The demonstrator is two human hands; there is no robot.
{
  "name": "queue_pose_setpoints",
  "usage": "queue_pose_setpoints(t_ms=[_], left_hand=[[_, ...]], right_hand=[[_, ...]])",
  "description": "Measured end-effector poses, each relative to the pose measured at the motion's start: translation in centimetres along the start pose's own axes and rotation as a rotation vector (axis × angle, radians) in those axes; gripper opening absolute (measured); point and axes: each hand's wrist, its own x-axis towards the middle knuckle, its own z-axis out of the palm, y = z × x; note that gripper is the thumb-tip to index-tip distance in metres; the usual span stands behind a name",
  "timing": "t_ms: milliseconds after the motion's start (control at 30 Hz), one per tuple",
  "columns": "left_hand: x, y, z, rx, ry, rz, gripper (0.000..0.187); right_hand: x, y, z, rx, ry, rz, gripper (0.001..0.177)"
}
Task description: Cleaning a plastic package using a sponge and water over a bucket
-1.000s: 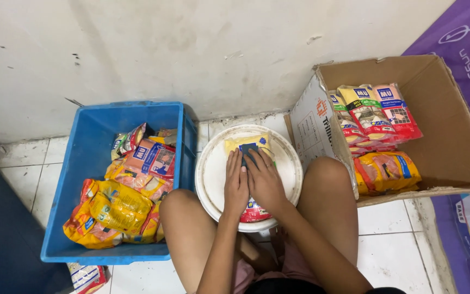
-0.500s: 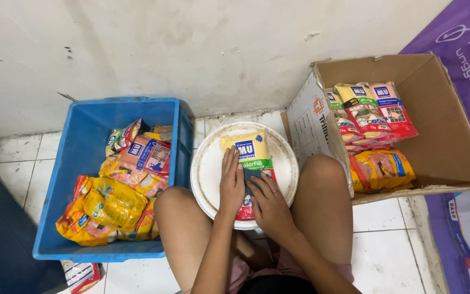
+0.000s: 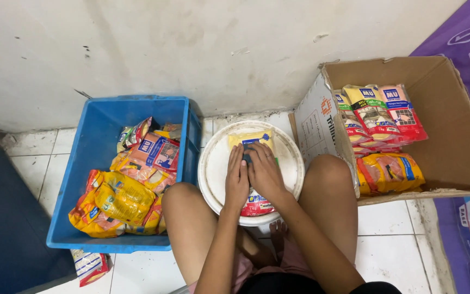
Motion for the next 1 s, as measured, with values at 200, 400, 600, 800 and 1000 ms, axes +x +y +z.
queue_pose_setpoints(t_ms=[200, 400, 600, 800, 1000], left_hand=[[-0.1, 0.8, -0.1, 0.028, -0.002, 0.014, 0.044], [-0.2, 0.6, 0.0, 0.057, 0.007, 0.039, 0.048], [-0.2, 1.3, -0.1, -0.001, 0.051, -0.006, 0.033], [-0.3, -0.5, 0.4, 0.049, 0.121, 0.072, 0.029], [-0.6, 1.1, 0.0, 0.084, 0.218, 0.026, 0.008]], right_hand=[[-4.2, -2.0, -3.3, 0.024, -0.056, 0.075, 0.060], [-5.3, 0.1, 0.6, -0.111, -0.009, 0.138, 0.037], [-0.6, -0.6, 0.2, -0.203, -0.017, 0.169, 0.024], [-1.2, -0.5, -0.2, -0.111, 0.055, 0.192, 0.026], [-2.2, -1.8, -0.8, -0.154, 0.091, 0.234, 0.029]])
